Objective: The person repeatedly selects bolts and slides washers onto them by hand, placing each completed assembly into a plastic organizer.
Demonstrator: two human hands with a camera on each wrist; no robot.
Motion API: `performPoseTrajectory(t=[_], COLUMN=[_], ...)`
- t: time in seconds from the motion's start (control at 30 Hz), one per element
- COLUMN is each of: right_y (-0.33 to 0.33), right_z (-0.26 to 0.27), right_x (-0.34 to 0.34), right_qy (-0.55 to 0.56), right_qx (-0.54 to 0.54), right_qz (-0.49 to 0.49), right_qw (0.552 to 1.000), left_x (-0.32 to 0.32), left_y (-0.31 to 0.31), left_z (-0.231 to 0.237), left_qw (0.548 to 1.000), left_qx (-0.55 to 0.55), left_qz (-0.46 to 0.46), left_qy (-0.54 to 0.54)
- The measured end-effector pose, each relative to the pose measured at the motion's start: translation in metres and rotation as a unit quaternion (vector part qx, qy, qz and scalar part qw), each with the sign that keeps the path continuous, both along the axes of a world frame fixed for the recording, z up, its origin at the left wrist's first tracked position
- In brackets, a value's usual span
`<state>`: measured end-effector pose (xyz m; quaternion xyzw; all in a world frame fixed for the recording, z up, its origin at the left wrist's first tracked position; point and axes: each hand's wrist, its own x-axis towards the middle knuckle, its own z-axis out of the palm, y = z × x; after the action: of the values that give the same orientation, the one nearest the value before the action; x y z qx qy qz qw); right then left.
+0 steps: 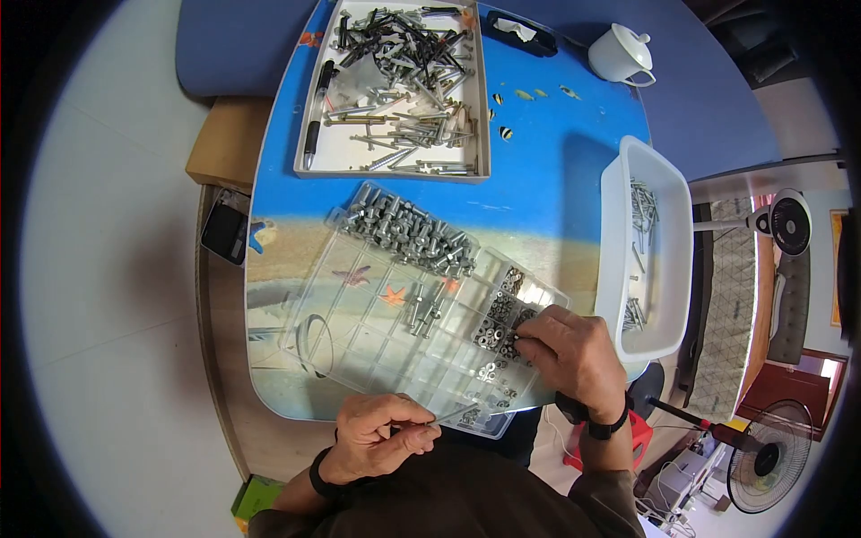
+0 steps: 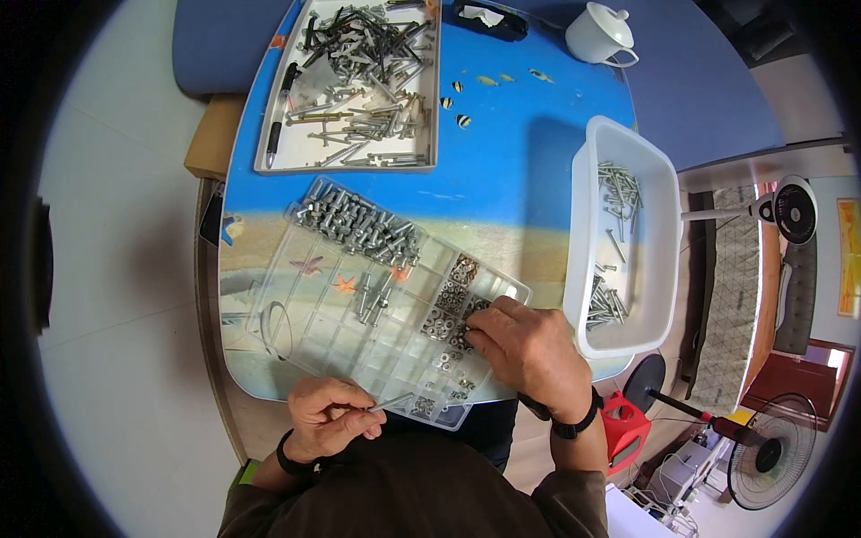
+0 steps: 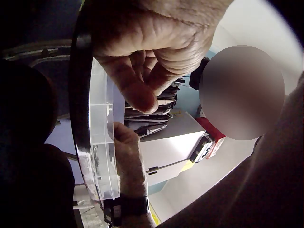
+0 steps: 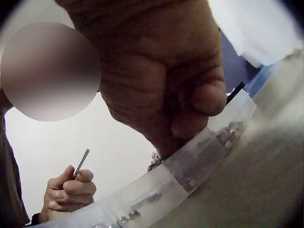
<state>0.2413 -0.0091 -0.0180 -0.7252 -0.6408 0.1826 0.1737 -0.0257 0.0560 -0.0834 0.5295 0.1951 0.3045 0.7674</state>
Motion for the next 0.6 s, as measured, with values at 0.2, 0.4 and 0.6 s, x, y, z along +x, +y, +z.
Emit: performPoseTrajectory(t=[0.2, 0.4, 0.6], right_y=[0.001, -0.006, -0.028], right_z=[0.003, 0.0, -0.003], right_x=[-0.008, -0.01, -0.025], right_qy=[-0.037, -0.037, 0.218], right_qx=[0.011, 0.081, 0.144], right_qz=[0.0, 0.001, -0.087], right_qw=[0.999, 0.996, 0.961], left_x=[0.001, 0.0, -0.002], left_y=[0.002, 0.003, 0.0], left_z=[0.002, 0.004, 0.001], left_qw=[1.0, 1.0, 0.999], left_qx=[0.018, 0.019, 0.014], left_qz=[0.001, -0.008, -0.021], left_qy=[0.001, 0.02, 0.021])
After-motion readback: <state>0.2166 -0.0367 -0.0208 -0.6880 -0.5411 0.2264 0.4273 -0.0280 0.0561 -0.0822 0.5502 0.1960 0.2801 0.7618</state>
